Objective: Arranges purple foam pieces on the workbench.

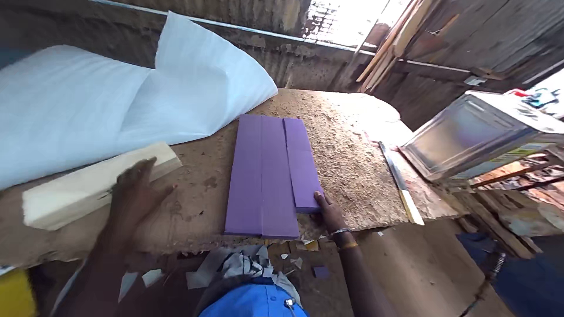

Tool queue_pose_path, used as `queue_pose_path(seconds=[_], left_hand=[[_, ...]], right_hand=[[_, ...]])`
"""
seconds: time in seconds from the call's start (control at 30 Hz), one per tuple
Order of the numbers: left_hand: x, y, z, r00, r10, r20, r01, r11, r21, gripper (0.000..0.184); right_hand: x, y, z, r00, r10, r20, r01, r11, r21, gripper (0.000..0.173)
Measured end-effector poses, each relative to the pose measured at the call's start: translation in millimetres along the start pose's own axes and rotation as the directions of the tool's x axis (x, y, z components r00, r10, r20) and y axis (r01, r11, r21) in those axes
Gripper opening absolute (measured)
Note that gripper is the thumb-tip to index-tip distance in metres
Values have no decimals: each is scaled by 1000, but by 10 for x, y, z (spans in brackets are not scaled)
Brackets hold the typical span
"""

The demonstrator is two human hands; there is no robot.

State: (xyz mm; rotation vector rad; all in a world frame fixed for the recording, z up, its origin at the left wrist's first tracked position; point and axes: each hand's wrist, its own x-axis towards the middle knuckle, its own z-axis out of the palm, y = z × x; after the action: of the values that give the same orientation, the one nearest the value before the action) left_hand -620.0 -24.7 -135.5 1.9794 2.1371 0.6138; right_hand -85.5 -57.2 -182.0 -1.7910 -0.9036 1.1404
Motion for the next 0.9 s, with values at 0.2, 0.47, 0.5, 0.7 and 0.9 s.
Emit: queue_pose_path(seconds=[0.2, 0.47, 0.5, 0.7, 0.9], left_hand=[[323, -996, -273, 956, -245, 162, 165, 905, 392, 127], [141, -1000, -290, 976, -180, 120, 148, 960, 238, 72], [116, -948, -294, 966, -228, 122, 188, 943, 274, 82], [79, -711, -238, 935, -350, -51, 331, 813, 480, 119], [-171, 297, -480, 889, -93, -449, 292, 870, 398, 100]], right_hand=[[33, 71, -81, 999, 5, -33, 1, 984, 179, 51], [221, -154, -670, 984, -139, -115, 159, 970, 187, 48], [283, -196, -768, 982, -146, -123, 166, 971, 170, 47], [663, -325, -1294, 981, -100, -166, 131, 974, 184, 46], [659, -125, -2056, 977, -88, -192, 142, 947, 288, 46]])
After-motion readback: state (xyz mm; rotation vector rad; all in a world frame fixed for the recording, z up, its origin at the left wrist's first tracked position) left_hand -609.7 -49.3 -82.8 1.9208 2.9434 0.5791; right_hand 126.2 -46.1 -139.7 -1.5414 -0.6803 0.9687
